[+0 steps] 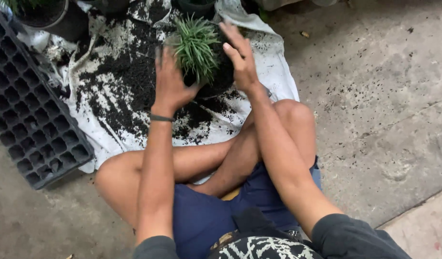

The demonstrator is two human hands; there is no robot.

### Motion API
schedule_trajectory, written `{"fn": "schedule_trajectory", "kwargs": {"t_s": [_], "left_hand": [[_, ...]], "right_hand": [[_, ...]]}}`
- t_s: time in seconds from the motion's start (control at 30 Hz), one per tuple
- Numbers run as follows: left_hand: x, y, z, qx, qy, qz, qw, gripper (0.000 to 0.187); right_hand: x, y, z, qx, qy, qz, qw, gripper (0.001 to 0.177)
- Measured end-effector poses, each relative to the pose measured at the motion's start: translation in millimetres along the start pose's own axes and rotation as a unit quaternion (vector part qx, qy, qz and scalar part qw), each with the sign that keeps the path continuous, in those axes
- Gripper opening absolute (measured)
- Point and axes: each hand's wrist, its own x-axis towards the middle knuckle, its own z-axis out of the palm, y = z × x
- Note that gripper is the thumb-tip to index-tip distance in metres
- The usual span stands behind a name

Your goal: Transplanting small seedlings into individual plastic pots using soil and a hand trowel.

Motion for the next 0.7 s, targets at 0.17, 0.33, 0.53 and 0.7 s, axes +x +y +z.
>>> {"fn": "schedule_trajectory", "kwargs": {"t_s": [0.17, 0.33, 0.53, 0.7], "left_hand": [[-56, 53, 36, 0.042, 0.211, -0.102, 0.971, 0.083], [-56, 99, 55, 0.047, 0.203, -0.089, 0.974, 0.082], [-41, 57, 27, 0.127, 0.094, -0.078, 0.984, 0.116], [-8, 15, 4, 0.084, 0.122, -0.06, 0.987, 0.15]], "right_hand": [[7, 9, 1, -0.104, 0.06, -0.025, 0.992, 0.039], [11, 9, 26, -0.299, 0.02, -0.061, 0.952, 0.044], [-8, 12, 17, -0.284, 0.027, -0.107, 0.952, 0.047], [-3, 2, 7, -0.194, -0.014, -0.068, 0.978, 0.048]]}}
